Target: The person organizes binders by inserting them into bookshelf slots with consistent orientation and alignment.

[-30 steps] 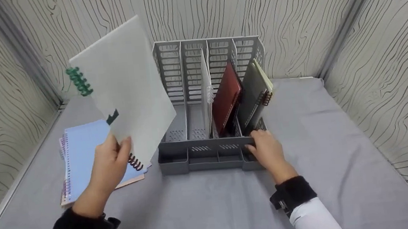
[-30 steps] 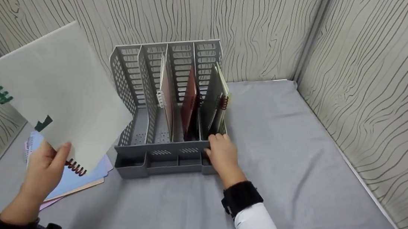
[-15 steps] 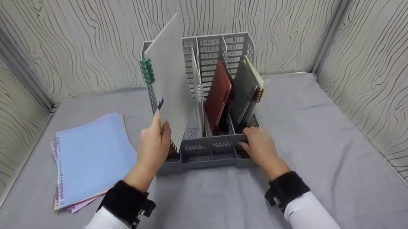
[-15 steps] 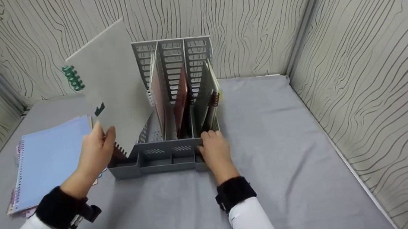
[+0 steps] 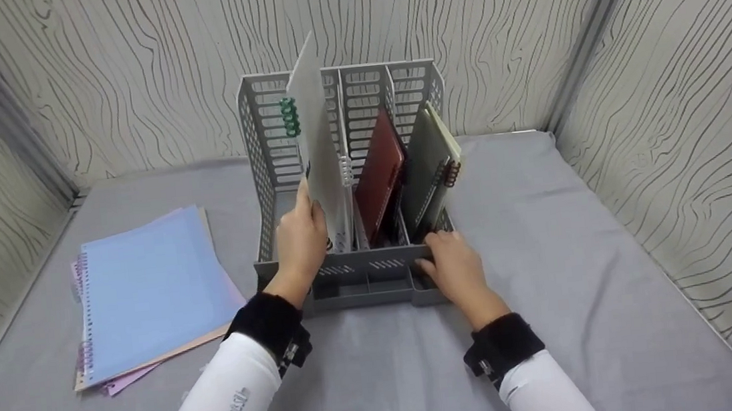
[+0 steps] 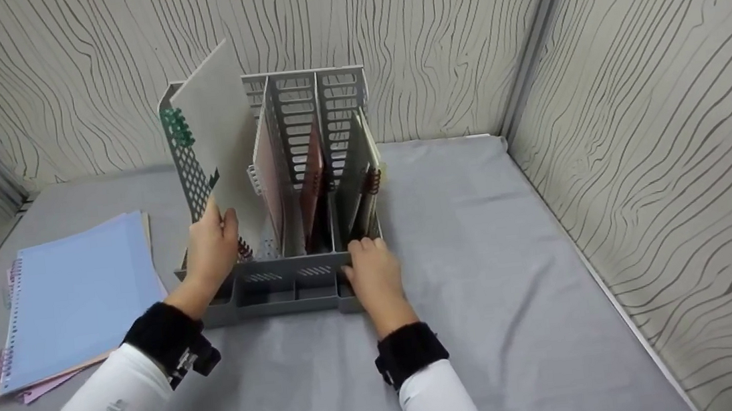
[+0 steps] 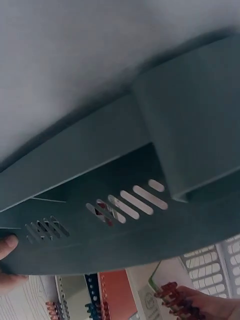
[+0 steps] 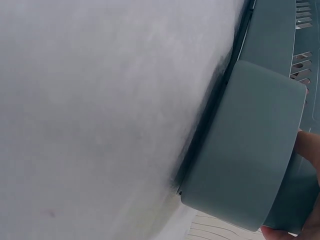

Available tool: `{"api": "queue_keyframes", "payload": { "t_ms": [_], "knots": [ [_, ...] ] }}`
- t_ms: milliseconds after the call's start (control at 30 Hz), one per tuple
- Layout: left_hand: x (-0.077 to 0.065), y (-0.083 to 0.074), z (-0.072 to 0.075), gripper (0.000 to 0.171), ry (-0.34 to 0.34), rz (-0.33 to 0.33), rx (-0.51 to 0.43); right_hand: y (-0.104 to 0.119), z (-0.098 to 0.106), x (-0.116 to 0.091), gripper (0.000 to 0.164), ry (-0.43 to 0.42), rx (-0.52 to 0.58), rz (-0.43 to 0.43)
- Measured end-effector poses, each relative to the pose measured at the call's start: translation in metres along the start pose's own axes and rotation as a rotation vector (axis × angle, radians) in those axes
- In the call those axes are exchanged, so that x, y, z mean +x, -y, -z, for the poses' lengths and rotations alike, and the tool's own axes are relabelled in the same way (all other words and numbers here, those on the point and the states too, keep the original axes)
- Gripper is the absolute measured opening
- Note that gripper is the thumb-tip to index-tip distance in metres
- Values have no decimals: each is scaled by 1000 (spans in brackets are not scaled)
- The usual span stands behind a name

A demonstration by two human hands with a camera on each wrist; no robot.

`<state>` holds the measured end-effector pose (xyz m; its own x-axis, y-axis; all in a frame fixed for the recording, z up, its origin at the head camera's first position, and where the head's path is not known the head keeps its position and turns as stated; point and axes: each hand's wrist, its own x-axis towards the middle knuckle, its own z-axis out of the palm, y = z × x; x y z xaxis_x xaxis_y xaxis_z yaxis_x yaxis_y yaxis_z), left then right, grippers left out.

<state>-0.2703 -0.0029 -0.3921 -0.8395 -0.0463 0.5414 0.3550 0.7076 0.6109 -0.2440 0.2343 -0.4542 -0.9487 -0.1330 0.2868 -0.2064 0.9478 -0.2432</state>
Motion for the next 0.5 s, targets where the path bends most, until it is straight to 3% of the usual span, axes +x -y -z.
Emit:
{"api": "queue_keyframes", "payload": {
  "t_ms": [233,500],
  "knots": [
    [-6,10,-17,47,73,77,51,2,-7,-7,27,-26,11,23],
    [-3,19,-35,53,120,92,68,1,-1,-3,26,-7,8,3]
  ]
}}
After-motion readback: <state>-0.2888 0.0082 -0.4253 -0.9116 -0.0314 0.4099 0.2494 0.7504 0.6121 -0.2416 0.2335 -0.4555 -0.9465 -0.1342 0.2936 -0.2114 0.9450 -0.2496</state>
